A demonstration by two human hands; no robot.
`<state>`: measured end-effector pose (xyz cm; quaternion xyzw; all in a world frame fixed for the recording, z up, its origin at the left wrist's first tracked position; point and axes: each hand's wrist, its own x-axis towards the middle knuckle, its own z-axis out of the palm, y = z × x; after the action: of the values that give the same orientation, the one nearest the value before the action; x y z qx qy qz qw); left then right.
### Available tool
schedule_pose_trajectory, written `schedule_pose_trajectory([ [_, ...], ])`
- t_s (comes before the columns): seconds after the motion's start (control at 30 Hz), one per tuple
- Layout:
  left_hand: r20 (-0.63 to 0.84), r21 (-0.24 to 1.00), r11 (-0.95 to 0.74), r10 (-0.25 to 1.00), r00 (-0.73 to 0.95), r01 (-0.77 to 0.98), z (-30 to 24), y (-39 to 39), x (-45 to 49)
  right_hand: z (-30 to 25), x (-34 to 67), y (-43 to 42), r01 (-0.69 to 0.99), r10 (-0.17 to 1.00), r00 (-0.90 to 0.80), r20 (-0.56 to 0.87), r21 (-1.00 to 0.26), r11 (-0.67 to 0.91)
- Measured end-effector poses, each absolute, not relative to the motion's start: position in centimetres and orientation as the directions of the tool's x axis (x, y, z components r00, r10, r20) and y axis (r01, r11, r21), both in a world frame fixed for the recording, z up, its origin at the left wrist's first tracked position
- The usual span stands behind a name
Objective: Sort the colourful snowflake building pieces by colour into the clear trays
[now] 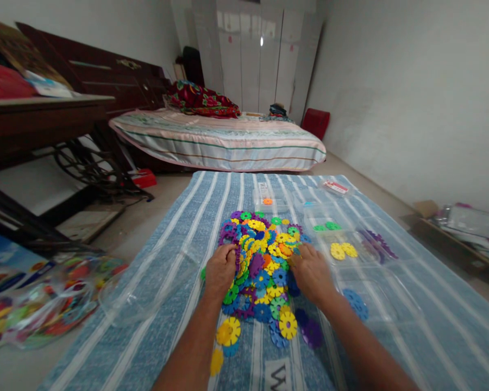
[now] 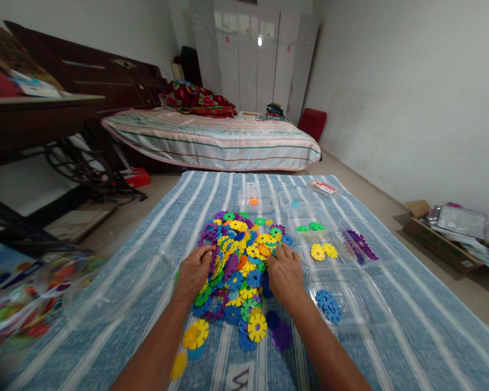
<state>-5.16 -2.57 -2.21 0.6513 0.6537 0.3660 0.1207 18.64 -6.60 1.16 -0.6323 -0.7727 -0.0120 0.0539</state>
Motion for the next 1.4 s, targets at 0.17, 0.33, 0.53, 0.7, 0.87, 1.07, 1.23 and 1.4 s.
schedule_pose_trajectory([
  [0.17, 0.318, 0.631, -0.108, 0.939, -0.129, 0.768, -2.3, -2.5, -5.1, 0.6, 18.8, -6.4, 0.974, 0.969, -0.222, 0.105, -0.023, 0.225],
  [0.33, 0.318, 0.630, -0.107, 0.939, -0.130, 0.769, -2.3, -2.6, -5.1, 0.1, 18.8, -6.4, 0.976, 0.968, -0.211, 0.132, -0.033, 0.217],
  [0.53, 0.320, 0.625, -0.104, 0.938, -0.132, 0.773, -2.2, -2.6, -5.1, -0.3, 18.8, -6.2, 0.975, 0.963, -0.212, 0.164, -0.027, 0.219],
  [0.7, 0.324, 0.630, -0.111, 0.937, -0.130, 0.769, -2.1, -2.6, -5.0, -0.8, 18.8, -6.2, 0.969, 0.947, -0.236, 0.216, -0.016, 0.246],
  [0.87, 0.321, 0.634, -0.111, 0.938, -0.130, 0.765, -2.3, -2.5, -5.1, -0.8, 18.6, -6.4, 0.975, 0.940, -0.209, 0.269, -0.012, 0.220],
  [1.07, 0.315, 0.631, -0.107, 0.940, -0.128, 0.768, -2.3, -2.5, -5.0, 1.5, 20.1, -6.4, 0.984, 0.911, -0.170, 0.376, 0.021, 0.175],
  [1.23, 0.319, 0.634, -0.113, 0.939, -0.126, 0.765, -2.2, -2.6, -5.0, 4.3, 23.9, -5.9, 0.989, 0.875, 0.098, 0.474, 0.052, -0.139],
  [1.4, 0.326, 0.635, -0.110, 0.935, -0.136, 0.765, -2.4, -2.5, -5.0, 4.2, 23.2, -6.0, 0.998, 0.915, 0.070, 0.397, -0.019, -0.068],
])
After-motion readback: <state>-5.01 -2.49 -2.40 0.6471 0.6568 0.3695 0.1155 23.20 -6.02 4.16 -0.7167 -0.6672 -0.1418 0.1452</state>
